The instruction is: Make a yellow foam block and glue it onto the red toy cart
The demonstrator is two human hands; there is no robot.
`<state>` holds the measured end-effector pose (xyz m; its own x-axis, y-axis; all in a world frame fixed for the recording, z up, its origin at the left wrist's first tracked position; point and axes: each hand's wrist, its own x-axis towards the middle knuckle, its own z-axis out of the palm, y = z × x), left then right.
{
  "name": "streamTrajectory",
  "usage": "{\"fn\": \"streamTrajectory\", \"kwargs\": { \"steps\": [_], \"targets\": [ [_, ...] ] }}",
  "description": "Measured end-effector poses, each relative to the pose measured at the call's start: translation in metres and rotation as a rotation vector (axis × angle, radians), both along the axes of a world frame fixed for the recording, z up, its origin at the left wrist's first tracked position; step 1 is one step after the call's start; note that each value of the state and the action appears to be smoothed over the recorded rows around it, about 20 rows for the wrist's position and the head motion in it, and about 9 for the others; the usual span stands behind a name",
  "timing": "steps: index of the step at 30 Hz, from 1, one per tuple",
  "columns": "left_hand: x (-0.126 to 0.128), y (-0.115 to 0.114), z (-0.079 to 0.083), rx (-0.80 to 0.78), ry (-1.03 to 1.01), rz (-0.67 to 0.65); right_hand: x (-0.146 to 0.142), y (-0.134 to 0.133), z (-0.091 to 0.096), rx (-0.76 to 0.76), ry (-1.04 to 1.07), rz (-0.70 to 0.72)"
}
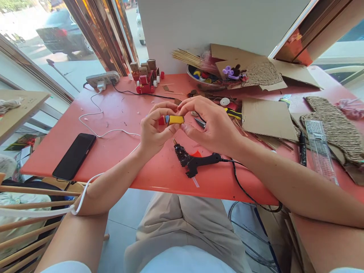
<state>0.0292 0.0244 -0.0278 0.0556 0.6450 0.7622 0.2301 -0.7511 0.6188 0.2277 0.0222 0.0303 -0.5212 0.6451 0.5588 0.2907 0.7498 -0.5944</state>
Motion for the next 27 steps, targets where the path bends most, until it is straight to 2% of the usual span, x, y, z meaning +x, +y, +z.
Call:
{"fn": "streamTrajectory", "kwargs": {
  "steps": [9, 15, 20, 23, 27],
  "targets": [
    [-0.002, -0.001, 0.003, 0.043, 0.069, 0.020, 0.001, 0.001, -0.002, 0.061, -0.015, -0.015],
    [-0.008, 0.004, 0.005, 0.082, 0.107, -0.015, 0.001, 0.004, -0.001, 0.032, -0.027, 0.012],
    [-0.011, 0.007, 0.007, 0.077, 0.156, 0.012, 0.003, 0.006, -0.002, 0.051, -0.028, 0.013],
    [-0.012, 0.007, 0.006, 0.133, 0.168, 0.016, 0.005, 0.008, -0.004, 0.128, -0.034, 0.028],
    [-0.015, 0.004, 0.008, 0.152, 0.201, 0.052, 0.008, 0.012, -0.009, 0.350, -0.083, 0.047]
  ]
}}
